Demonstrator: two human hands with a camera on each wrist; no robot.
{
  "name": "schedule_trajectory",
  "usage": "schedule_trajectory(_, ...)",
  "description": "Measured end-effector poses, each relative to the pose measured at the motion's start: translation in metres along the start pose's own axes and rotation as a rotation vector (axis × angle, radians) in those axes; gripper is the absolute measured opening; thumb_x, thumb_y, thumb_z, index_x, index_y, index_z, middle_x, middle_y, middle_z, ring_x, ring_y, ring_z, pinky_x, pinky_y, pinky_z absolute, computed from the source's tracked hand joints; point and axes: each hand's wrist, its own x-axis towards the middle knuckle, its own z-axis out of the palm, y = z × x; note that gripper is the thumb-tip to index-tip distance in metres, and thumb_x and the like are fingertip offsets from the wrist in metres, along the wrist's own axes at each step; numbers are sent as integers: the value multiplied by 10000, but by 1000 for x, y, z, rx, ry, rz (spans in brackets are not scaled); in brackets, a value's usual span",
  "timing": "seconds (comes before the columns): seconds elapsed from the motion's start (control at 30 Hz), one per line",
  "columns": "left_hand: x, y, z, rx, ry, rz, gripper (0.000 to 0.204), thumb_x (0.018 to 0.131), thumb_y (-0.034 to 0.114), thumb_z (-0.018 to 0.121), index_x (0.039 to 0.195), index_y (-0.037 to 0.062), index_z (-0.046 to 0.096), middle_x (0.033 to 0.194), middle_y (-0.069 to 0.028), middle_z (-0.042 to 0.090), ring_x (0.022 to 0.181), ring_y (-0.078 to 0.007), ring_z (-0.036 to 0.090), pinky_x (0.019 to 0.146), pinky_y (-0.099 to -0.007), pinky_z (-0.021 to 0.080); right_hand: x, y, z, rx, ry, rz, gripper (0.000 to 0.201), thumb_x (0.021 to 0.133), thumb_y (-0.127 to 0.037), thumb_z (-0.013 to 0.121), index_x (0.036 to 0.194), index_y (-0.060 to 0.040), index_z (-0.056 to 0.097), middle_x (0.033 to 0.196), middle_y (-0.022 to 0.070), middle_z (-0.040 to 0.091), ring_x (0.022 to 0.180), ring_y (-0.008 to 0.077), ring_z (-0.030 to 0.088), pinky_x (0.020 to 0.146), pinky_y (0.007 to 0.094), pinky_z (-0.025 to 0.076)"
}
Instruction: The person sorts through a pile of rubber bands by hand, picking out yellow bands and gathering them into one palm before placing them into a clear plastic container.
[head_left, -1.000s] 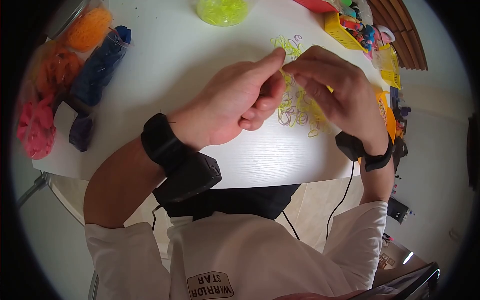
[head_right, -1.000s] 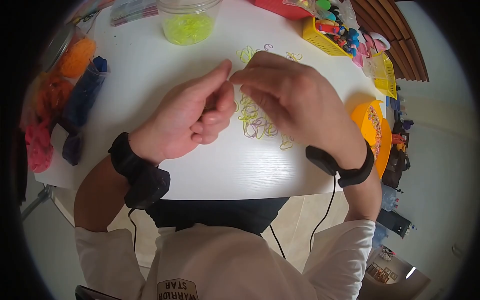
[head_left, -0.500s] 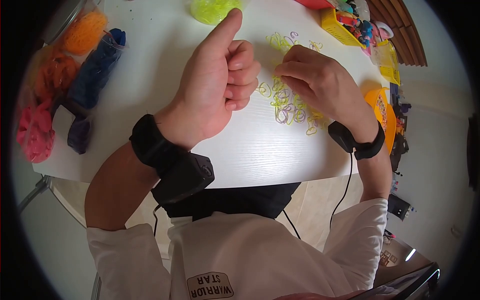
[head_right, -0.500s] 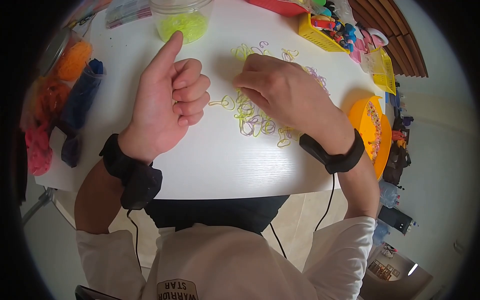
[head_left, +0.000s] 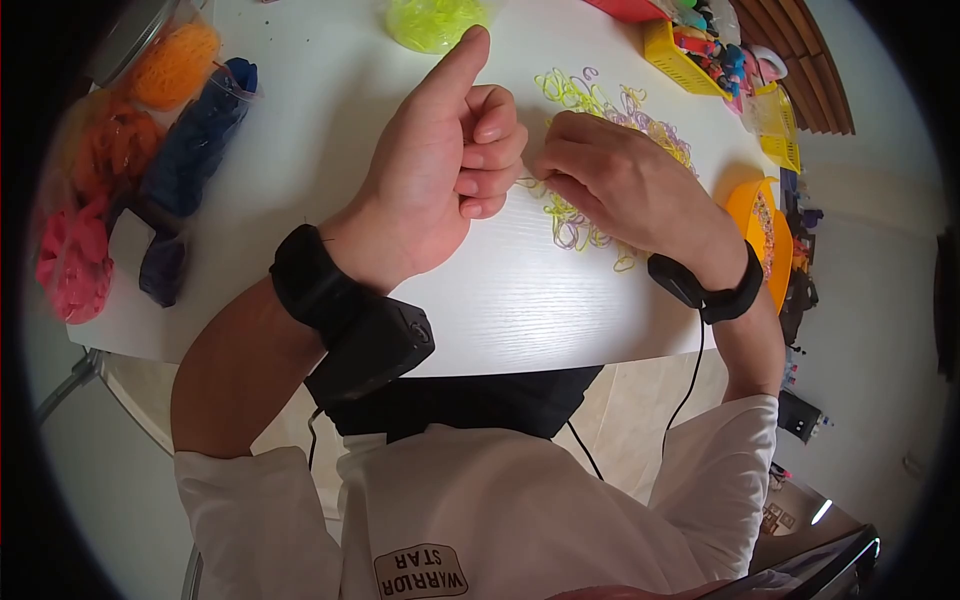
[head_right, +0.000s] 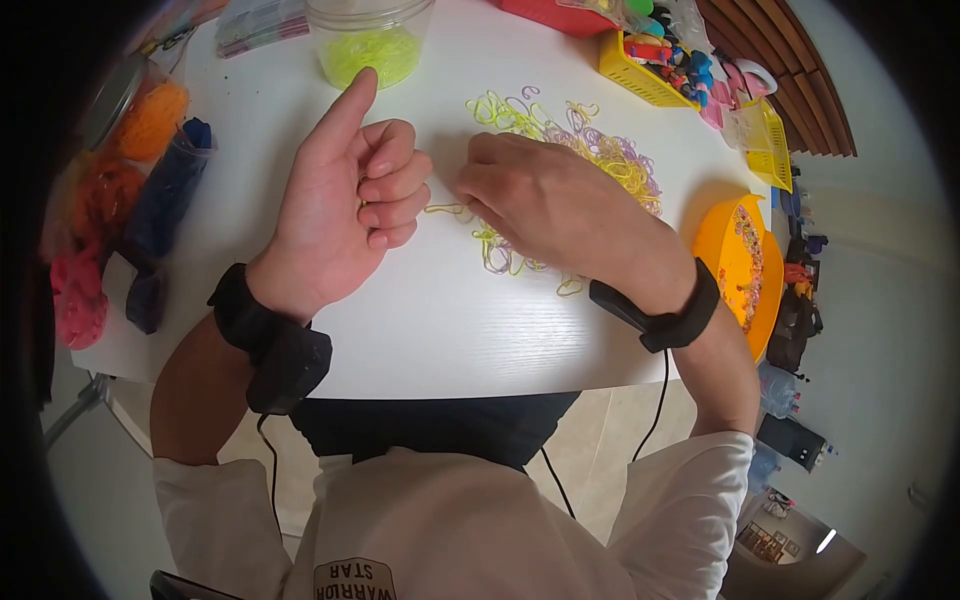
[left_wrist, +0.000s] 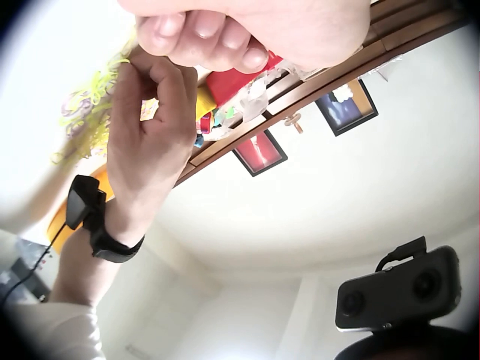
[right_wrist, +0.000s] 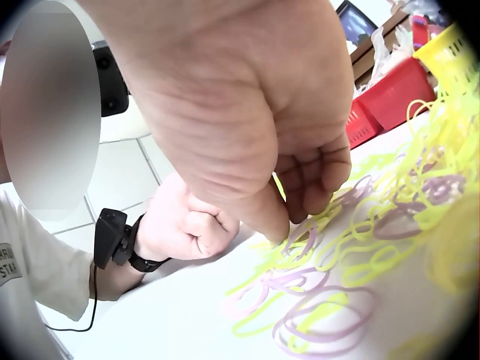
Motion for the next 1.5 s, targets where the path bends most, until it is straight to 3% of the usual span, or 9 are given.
schedule_trajectory(0.13, 2, -3, -1, 5, -6, -7, 543, 969, 601, 387, 653, 162, 342, 579, 55, 277, 495, -74, 233, 457, -228, 213, -2, -2, -16, 73, 22, 35, 68, 838, -86, 647, 871, -38, 611, 828, 89, 564, 763, 300, 608, 661, 404, 481)
schedule_trajectory(0.33, 6, -15, -1, 31, -73, -119, 541, 976, 584, 373, 788, 99, 522, 642, -17, 505, 557, -135, 487, 493, -259, 358, 1, -14, -31, 233, 112, 4, 142, 834, -94, 658, 976, -95, 669, 855, 52, 592, 773, 271, 616, 647, 377, 482)
schedule_trajectory(0.43, 4, -17, 0, 60, -104, -119, 539, 990, 562, 353, 816, 91, 550, 675, -41, 563, 577, -164, 552, 491, -287, 398, 6, -20, -26, 238, 119, -16, 175, 828, -60, 667, 1000, -83, 686, 868, 55, 602, 773, 250, 623, 652, 354, 491)
schedule_trajectory(0.53, 3, -16, 0, 65, -125, -120, 533, 999, 557, 341, 810, 99, 537, 646, -30, 525, 510, -138, 482, 460, -269, 359, 7, -19, -21, 231, 128, -43, 192, 830, 19, 665, 1007, -44, 701, 882, 75, 617, 768, 224, 629, 674, 310, 502)
schedule_trajectory(0.63, 1, -10, 5, 85, -101, -239, 522, 1002, 578, 320, 744, 151, 472, 579, 31, 408, 434, -85, 318, 411, -218, 251, 7, -13, -19, 276, 206, -13, 168, 825, -62, 650, 989, -81, 680, 857, 64, 610, 757, 276, 623, 628, 375, 490)
schedule_trajectory(0.83, 1, -6, -2, 79, -145, -154, 585, 983, 614, 344, 599, 174, 310, 523, 69, 219, 446, -65, 171, 418, -231, 157, -2, 11, -20, 46, 90, 138, 155, 825, -73, 660, 979, -58, 664, 864, 89, 617, 774, 307, 617, 683, 391, 489)
schedule_trajectory(0.97, 0, -4, 0, 52, -106, -138, 599, 976, 626, 346, 586, 177, 277, 521, 72, 209, 452, -67, 162, 422, -236, 150, -9, 19, -13, 6, -8, 75, 150, 822, -84, 664, 969, -54, 657, 894, 82, 606, 818, 298, 618, 700, 398, 490)
schedule_trajectory(1.17, 1, -5, 0, 53, -94, -130, 597, 977, 626, 341, 593, 172, 289, 523, 72, 216, 451, -65, 169, 422, -234, 157, -10, 18, -7, -43, -1, 56, 124, 825, -88, 658, 939, -41, 650, 890, 76, 601, 817, 297, 618, 703, 398, 492)
schedule_trajectory(1.5, 2, -6, -2, 61, -105, -129, 572, 978, 623, 341, 643, 160, 338, 556, 67, 274, 464, -62, 217, 443, -227, 200, -15, 14, -28, 266, 42, 181, 80, 834, -34, 658, 911, -14, 646, 884, 74, 624, 755, 240, 614, 698, 324, 492)
